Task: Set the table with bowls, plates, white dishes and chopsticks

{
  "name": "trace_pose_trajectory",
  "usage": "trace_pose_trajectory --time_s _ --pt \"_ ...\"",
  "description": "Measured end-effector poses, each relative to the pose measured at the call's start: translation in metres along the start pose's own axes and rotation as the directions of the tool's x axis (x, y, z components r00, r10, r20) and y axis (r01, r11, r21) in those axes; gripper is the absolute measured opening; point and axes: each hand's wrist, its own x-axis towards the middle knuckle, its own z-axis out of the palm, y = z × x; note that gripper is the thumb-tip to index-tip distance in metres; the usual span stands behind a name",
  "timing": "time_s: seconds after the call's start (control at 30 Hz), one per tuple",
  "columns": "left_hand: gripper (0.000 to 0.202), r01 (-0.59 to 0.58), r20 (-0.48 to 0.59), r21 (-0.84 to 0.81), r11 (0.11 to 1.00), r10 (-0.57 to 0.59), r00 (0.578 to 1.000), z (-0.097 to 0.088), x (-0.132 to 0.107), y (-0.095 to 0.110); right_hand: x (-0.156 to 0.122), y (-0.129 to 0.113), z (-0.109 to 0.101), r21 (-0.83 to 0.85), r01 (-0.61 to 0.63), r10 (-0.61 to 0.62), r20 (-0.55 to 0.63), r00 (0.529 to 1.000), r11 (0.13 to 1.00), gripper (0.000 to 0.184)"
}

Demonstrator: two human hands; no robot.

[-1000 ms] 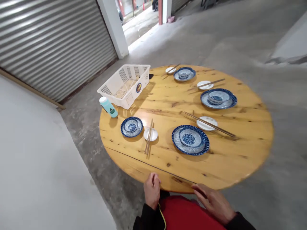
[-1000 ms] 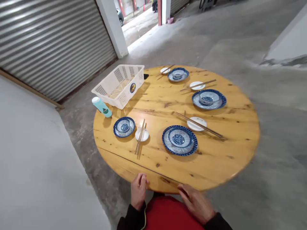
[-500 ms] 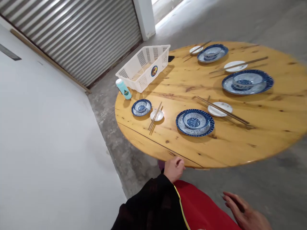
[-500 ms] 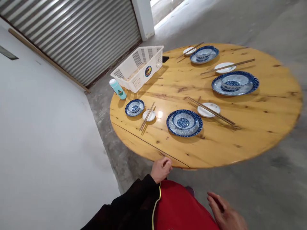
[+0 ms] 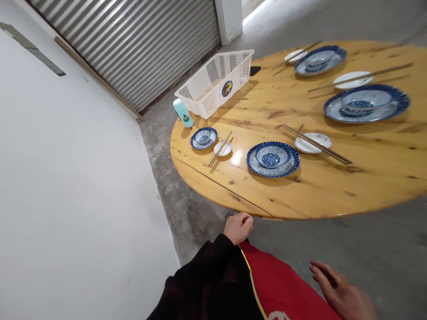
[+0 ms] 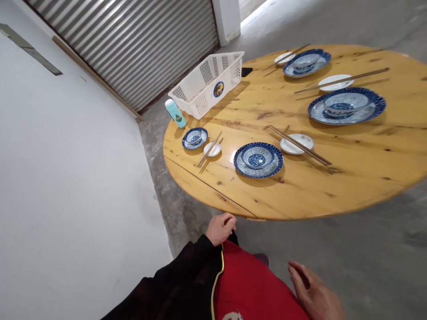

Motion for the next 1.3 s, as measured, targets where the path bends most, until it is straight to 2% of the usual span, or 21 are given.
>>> trace_pose_trajectory --time_s 0.13,0.2,0.27,0.4,0.5,0.63,0.83,1.2,1.3 --pt "0.025 -0.015 -0.163 0.074 0.997 0.027 0.986 -0.031 0.015 0.007 0.003 -0.012 0.003 -0.012 0.038 -0.039 -0.041 0.998 0.999 0.051" --pt "0.023 -0.020 -0.272 0.181 0.983 0.069 0.960 -0.057 0.032 0.013 0.009 -0.014 0.003 -0.009 0.060 -0.061 -0.041 0.997 0.998 0.051" --pt "0.022 0.031 -0.380 0.327 0.945 0.101 0.919 -0.085 0.056 0.020 0.014 -0.013 -0.001 -0.018 0.062 -0.063 -0.078 0.995 0.998 0.050" --pt "0.030 0.122 -0.432 0.408 0.905 0.073 0.899 -0.133 0.113 0.029 0.018 -0.014 -0.017 -0.016 -0.013 0.009 -0.205 0.979 1.000 0.051" --pt "0.041 0.208 -0.443 0.449 0.869 0.014 0.896 -0.152 0.157 0.034 0.013 -0.021 -0.026 0.034 -0.084 0.091 -0.292 0.952 0.996 0.051" --pt "0.050 0.286 -0.432 0.504 0.815 -0.049 0.901 -0.158 0.199 0.036 0.010 -0.031 -0.025 0.095 -0.139 0.163 -0.347 0.924 0.986 0.051" --pt "0.050 0.340 -0.408 0.570 0.748 -0.101 0.908 -0.152 0.228 0.033 0.013 -0.037 -0.017 0.136 -0.205 0.235 -0.273 0.933 0.969 0.051" --pt "0.038 0.359 -0.399 0.564 0.743 -0.135 0.907 -0.134 0.262 0.024 0.037 -0.052 -0.019 -0.009 -0.139 0.132 -0.265 0.955 0.990 0.048" --pt "0.036 0.370 -0.410 0.547 0.751 -0.145 0.900 -0.133 0.265 0.024 0.053 -0.059 -0.033 -0.087 -0.087 0.056 -0.312 0.948 0.992 0.046"
